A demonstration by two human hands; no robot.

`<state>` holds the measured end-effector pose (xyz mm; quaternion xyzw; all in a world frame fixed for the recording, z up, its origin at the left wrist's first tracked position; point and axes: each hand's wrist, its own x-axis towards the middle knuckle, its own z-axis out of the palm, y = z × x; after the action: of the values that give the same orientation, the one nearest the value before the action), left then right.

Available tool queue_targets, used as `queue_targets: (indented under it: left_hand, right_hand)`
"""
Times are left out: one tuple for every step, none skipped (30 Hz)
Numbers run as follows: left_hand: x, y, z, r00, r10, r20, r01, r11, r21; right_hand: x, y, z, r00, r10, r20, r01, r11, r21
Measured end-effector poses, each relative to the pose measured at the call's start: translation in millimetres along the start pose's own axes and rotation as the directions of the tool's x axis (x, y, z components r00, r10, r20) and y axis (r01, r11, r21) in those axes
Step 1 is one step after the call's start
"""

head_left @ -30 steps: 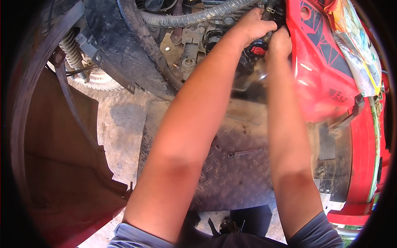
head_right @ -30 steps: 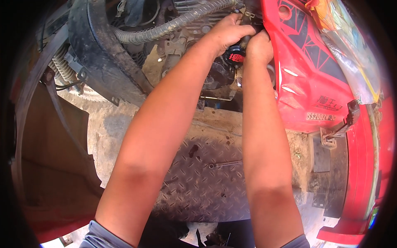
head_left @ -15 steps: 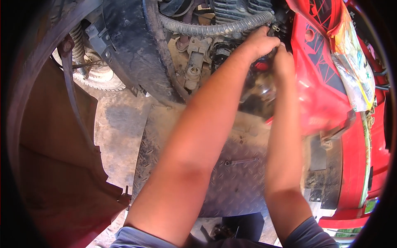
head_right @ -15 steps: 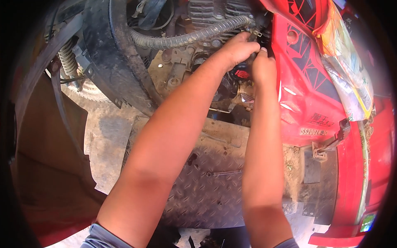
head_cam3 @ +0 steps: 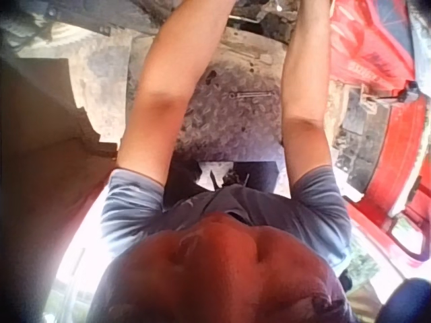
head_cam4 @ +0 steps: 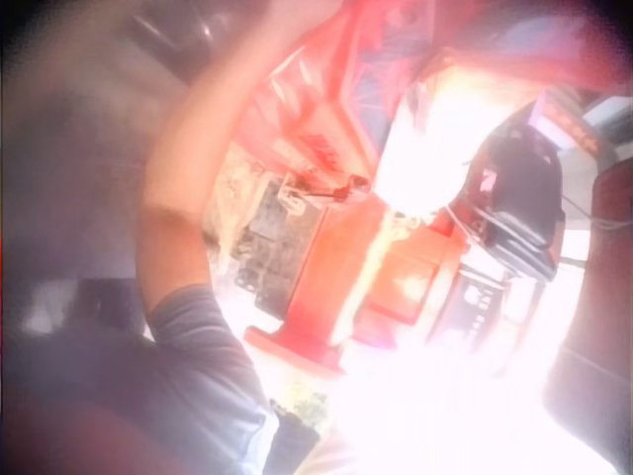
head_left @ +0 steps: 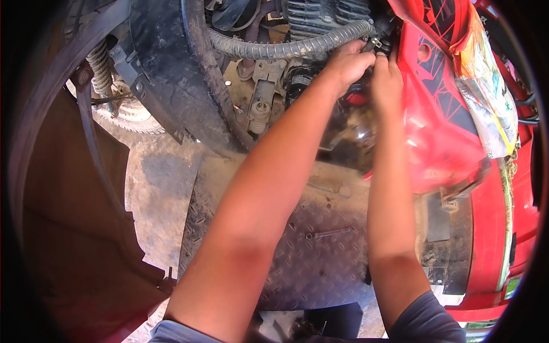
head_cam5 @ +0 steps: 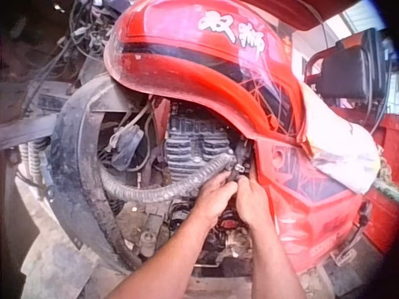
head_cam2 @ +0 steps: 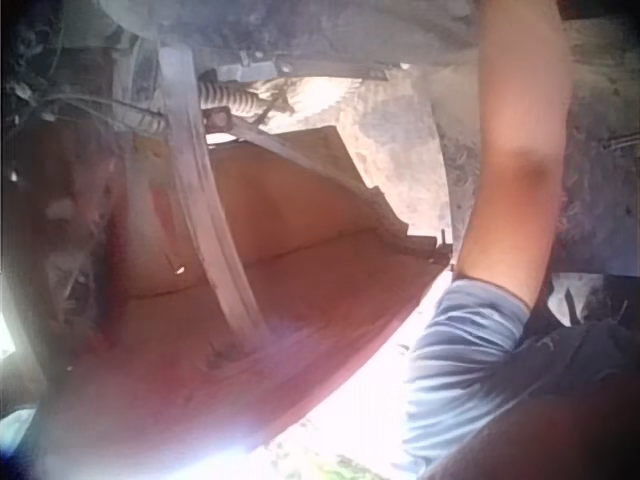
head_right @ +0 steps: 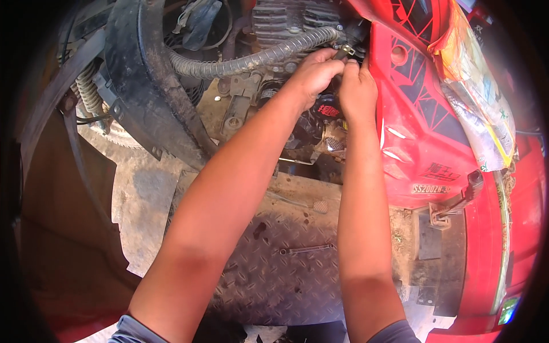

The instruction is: The person installs a motor component into a red motorized tricycle by inserting it into a housing on the side and tightening bolts using an offset wrench.

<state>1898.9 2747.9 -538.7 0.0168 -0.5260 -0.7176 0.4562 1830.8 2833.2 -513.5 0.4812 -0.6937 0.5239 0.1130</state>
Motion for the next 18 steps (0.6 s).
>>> queue_targets:
  left_hand:
    - [0,-1,0,1.0,-0.013,-0.003,0.013,1.0,0.001]
    - [-1,-1,-1,1.0,0.011,-0.017,-0.01,0.999,0.035]
    - [-1,-1,-1,0.999,0.04,-0.013,-0.04,0.999,0.007]
    - [-2,-2,-1,0.999,0.047,-0.011,-0.047,0.999,-0.017]
    - [-3,-2,-1,0.999,0.033,-0.007,-0.034,0.999,-0.043]
    - [-5,-2,-1,0.998,0.062,0.008,-0.062,0.996,-0.064]
    - [-6,-2,-2,0.997,0.078,0.008,-0.078,0.995,-0.063]
    - [-8,-1,-3,0.997,0.081,0.016,-0.08,0.995,-0.06]
    - [-9,0,-3,0.996,0.078,0.037,-0.075,0.995,-0.066]
    - [-10,1,-4,0.996,0.078,0.035,-0.075,0.995,-0.067]
    - [-12,3,-5,0.996,0.081,0.048,-0.078,0.996,-0.053]
    - [-13,4,-4,0.993,0.106,0.043,-0.105,0.994,-0.028]
    - [-15,5,-4,0.993,0.105,0.047,-0.104,0.994,-0.021]
    - [-16,5,-2,0.988,0.146,0.04,-0.146,0.989,-0.002]
    - [-18,6,0,0.985,0.168,0.032,-0.169,0.985,0.019]
    - [-19,6,1,0.986,0.166,0.016,-0.167,0.985,0.052]
    - [-21,5,4,0.978,0.207,-0.025,-0.199,0.963,0.181]
    - [-25,3,6,0.97,0.231,-0.068,-0.199,0.928,0.314]
  right_hand:
    - [1,0,1,1.0,0.013,0.014,-0.013,1.0,0.008]
    - [3,0,1,0.999,0.024,0.027,-0.025,1.0,0.018]
    - [3,0,1,0.996,0.08,0.037,-0.081,0.996,0.022]
    - [4,0,0,0.995,0.073,0.071,-0.071,0.997,-0.029]
    - [4,0,0,0.995,0.051,0.083,-0.047,0.998,-0.053]
    - [5,1,0,0.996,0.047,0.077,-0.041,0.996,-0.077]
    - [4,0,0,0.997,0.053,0.062,-0.047,0.995,-0.093]
    - [4,0,-2,0.997,0.027,0.066,-0.021,0.996,-0.087]
    - [4,-1,-1,0.997,0.031,0.064,-0.027,0.998,-0.061]
    - [3,-2,-1,0.998,0.011,0.068,-0.009,0.999,-0.038]
    - [2,-3,0,0.998,-0.014,0.069,0.016,1.0,-0.023]
    - [1,-4,0,0.998,-0.024,0.058,0.024,1.0,0.001]
    - [1,-4,1,0.999,-0.034,0.025,0.033,0.999,0.019]
    - [1,-4,2,0.999,-0.022,0.026,0.022,1.0,0.007]
    - [0,-4,3,0.999,-0.034,-0.008,0.034,0.999,0.004]
    - [1,-2,4,1.0,-0.003,0.024,0.002,0.999,0.04]
    - [2,-1,5,0.999,0.005,0.034,-0.008,0.997,0.079]
    - [4,2,4,0.999,0.014,0.04,-0.018,0.993,0.119]
